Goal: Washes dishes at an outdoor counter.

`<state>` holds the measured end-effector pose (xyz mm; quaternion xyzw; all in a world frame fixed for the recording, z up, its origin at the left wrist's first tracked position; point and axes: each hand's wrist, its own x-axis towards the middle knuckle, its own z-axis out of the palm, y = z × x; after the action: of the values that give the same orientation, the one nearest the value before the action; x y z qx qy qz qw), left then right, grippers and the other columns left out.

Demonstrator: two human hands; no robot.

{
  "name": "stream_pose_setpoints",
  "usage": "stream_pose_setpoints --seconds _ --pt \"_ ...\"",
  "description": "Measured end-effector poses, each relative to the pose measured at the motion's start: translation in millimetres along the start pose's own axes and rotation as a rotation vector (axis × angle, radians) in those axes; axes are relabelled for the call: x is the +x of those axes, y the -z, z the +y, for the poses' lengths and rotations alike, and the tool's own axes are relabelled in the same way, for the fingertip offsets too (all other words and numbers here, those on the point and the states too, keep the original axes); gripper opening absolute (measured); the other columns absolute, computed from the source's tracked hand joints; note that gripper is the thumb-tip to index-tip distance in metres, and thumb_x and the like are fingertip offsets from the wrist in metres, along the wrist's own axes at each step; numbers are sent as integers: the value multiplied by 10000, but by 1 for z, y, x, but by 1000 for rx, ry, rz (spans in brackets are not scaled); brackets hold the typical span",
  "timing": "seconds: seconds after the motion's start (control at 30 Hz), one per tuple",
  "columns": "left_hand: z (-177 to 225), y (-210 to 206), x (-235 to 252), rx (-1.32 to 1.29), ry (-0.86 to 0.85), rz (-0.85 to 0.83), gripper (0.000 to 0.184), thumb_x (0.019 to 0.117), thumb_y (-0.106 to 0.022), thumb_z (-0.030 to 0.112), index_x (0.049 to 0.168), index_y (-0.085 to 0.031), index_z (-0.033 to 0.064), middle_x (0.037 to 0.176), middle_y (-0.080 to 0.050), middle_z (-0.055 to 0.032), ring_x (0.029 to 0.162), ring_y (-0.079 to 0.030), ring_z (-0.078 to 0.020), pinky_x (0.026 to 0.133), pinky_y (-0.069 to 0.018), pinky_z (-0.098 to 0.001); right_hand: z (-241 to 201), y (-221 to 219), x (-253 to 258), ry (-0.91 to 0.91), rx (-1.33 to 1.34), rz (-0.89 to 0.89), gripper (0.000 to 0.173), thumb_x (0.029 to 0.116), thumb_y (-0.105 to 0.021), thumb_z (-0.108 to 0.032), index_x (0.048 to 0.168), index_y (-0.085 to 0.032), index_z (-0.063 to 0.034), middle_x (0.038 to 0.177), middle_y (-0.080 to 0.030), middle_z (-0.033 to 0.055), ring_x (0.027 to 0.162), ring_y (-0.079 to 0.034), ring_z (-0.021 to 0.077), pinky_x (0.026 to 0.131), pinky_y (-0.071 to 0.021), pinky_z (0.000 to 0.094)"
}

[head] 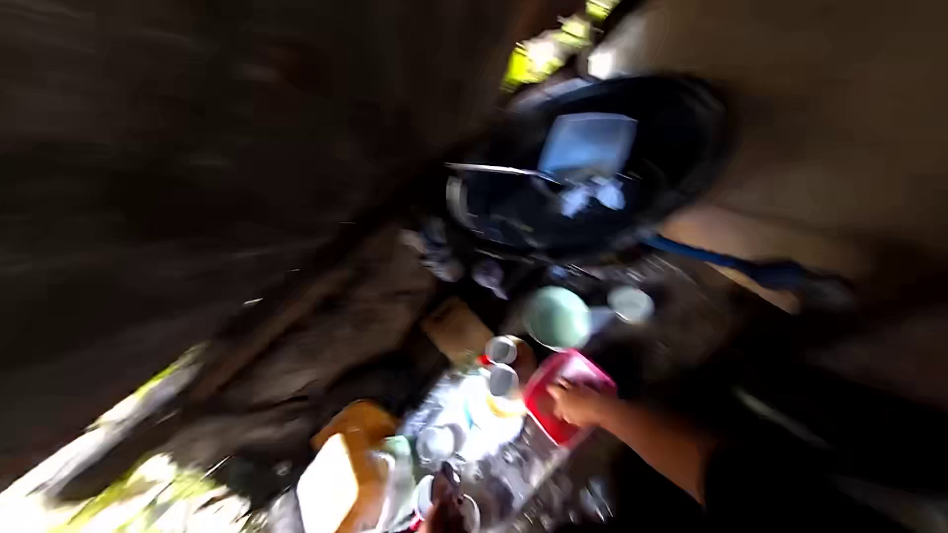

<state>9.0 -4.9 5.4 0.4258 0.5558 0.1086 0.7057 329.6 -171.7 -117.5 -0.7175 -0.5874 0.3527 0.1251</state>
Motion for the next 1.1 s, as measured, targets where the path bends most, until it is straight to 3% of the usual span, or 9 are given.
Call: stream_pose_setpoints --seconds 0.1,0.17,0.27,0.37,0.53,0.67,0.83,1.0,1.1 --pt "3 -22 8 -6 28 29 252 1066 -426 291 935 -580 141 652 -570 34 527 -553 -90 500 -507 -273 -5 10 -4 -248 123 -52 395 915 -670 -44 1308 -672 -3 1643 -275 288 1509 -234 529 1183 -291 703" --pt "5 -24 13 0 55 52 261 1073 -435 270 920 -591 128 641 -568 15 510 -545 -99 477 -499 -269 -19 6 -5 -434 200 38 808 839 -739 -29 1573 -412 -110 1670 -132 323 1496 -183 594 1129 -297 769" --pt "10 -33 26 33 88 55 241 1073 -437 245 930 -579 112 673 -585 -8 503 -541 -93 460 -489 -247 -27 6 3 -667 127 7 1046 796 -804 -125 1652 -204 -153 1627 -151 380 1443 -241 623 1075 -272 805" --pt "15 -36 32 8 94 38 231 1071 -436 226 929 -576 108 676 -588 -10 493 -532 -84 443 -475 -233 -25 8 11 -570 106 -141 925 841 -773 -110 1622 -276 -100 1607 -184 401 1414 -337 603 1045 -404 733" --pt "21 -40 38 -16 85 49 184 1062 -455 194 939 -561 106 684 -589 -21 502 -544 -97 444 -480 -245 -18 1 25 -292 -17 -120 791 754 -815 -68 1487 -530 -150 1659 -219 282 1513 -162 562 1133 -220 795" --pt "14 -40 49 -37 88 49 178 1055 -466 183 941 -570 94 684 -597 -31 497 -547 -103 440 -486 -252 -36 -1 33 -213 -196 -170 471 886 -691 -48 1345 -607 20 1518 -435 320 1433 -370 527 1164 -280 715" --pt "3 -36 54 -88 128 1 183 1067 -436 187 973 -568 100 714 -592 -23 497 -518 -87 439 -456 -228 -22 -10 35 -96 -127 -206 346 890 -651 -26 1230 -661 32 1359 -561 285 1268 -533 472 1076 -418 642" --pt "2 -22 54 -113 139 -19 182 1067 -442 185 970 -566 94 712 -584 -24 498 -506 -85 451 -455 -231 -12 1 34 -109 -56 -390 314 922 -647 -114 1202 -697 19 1316 -605 271 1281 -536 470 1039 -432 676" --pt "8 -20 47 -137 138 28 186 1070 -454 173 958 -572 83 698 -592 -33 497 -523 -89 443 -463 -229 -43 23 30 -364 -137 -566 427 927 -678 -194 1280 -651 44 1353 -586 310 1307 -525 491 1055 -402 698"
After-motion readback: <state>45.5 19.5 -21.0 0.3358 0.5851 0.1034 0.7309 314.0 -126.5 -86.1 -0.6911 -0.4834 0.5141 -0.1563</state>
